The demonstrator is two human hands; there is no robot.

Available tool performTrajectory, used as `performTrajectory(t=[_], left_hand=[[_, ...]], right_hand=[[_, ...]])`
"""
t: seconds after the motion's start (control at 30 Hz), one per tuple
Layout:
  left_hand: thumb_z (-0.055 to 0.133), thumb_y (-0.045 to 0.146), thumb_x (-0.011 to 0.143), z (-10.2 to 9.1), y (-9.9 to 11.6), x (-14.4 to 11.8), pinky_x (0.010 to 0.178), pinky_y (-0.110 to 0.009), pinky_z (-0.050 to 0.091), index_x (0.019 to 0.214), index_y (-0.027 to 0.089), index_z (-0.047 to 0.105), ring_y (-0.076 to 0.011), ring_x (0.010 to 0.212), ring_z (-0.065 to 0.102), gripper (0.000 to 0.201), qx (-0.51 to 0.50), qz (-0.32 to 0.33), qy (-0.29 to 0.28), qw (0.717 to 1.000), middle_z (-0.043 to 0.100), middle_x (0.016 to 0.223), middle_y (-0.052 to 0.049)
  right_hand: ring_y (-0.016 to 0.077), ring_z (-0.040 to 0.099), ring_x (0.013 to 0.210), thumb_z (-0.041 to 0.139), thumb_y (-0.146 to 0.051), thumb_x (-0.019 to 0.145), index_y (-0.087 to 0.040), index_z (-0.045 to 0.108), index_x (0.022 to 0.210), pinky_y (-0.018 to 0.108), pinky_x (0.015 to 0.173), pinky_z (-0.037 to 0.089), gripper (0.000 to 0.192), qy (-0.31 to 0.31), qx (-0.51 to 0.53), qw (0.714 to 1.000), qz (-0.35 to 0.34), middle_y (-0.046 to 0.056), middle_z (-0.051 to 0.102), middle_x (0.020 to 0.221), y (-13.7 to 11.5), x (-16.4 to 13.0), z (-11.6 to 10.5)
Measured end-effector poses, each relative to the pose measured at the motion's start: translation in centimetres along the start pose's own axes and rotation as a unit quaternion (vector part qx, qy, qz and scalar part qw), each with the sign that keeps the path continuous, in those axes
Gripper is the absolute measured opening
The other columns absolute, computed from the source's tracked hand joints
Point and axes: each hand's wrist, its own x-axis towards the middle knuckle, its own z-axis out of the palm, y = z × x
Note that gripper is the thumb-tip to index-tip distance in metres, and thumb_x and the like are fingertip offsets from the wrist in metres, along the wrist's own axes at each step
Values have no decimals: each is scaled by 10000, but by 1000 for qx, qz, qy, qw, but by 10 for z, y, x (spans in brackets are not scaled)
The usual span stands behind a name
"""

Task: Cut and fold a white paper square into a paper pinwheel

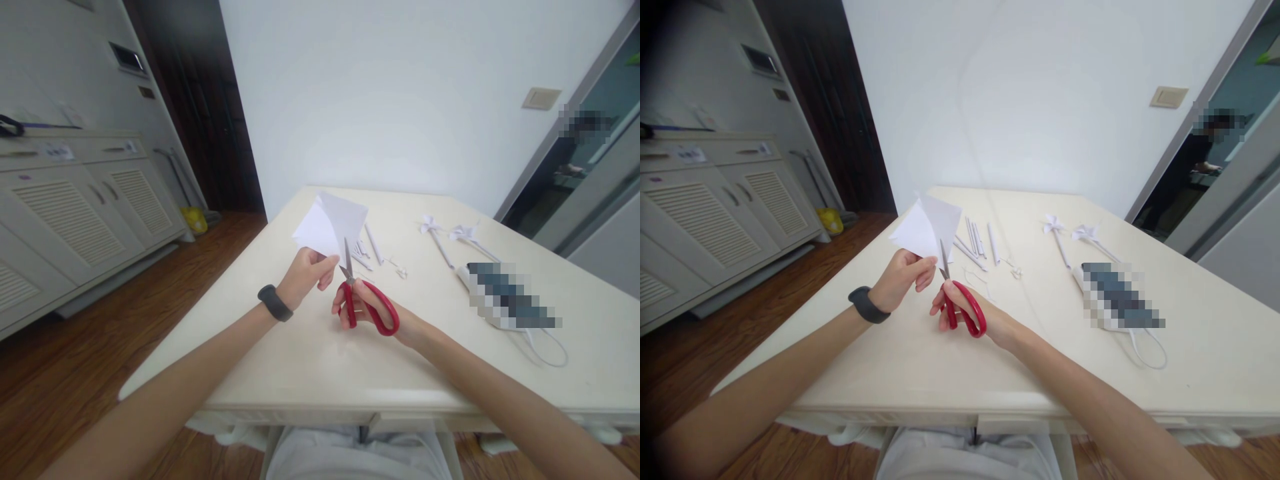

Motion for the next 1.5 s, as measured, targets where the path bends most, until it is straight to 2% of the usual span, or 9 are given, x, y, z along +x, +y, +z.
performTrajectory(t=[0.3,0.7,0.83,0.93,1.2,1.5], left_hand=[[469,275,837,-1,-2,0,483,-249,314,405,175,379,-75,392,383,453,-28,1,-10,1000,401,368,37],[454,300,856,-1,-3,0,494,-248,325,407,169,382,-74,404,398,473,-15,5,-17,1000,413,383,30],[508,332,838,1,-4,-1,436,-229,306,582,165,471,-75,380,393,308,-26,14,16,999,436,402,55],[515,343,838,3,-3,-1,417,-215,307,699,172,478,-78,375,401,224,-30,21,29,999,439,413,71],[522,314,845,3,-3,-2,413,-209,317,679,182,426,-74,372,410,233,-17,36,38,998,439,409,77],[527,302,843,4,-3,-2,409,-214,308,647,182,417,-71,364,390,255,-21,27,54,998,437,396,77]], right_hand=[[158,573,718,333,-533,895,-192,596,953,309,736,450,434,-15,17,1000,4,59,623,833,3,2,-1],[156,567,738,301,-526,907,-175,598,886,337,815,445,460,-21,8,1000,-5,57,618,789,2,-1,-1],[149,558,729,292,-508,918,-166,593,911,335,813,444,455,-16,-6,1000,-22,60,613,798,5,0,0],[149,554,734,294,-494,924,-168,590,922,335,814,440,440,-13,-6,999,-30,60,608,809,6,0,1],[144,539,742,263,-454,944,-177,579,957,333,815,428,421,-20,37,998,-39,69,607,889,5,1,3],[146,547,745,217,-436,956,-171,574,970,327,793,431,445,-34,38,998,-36,71,609,883,7,1,1]])
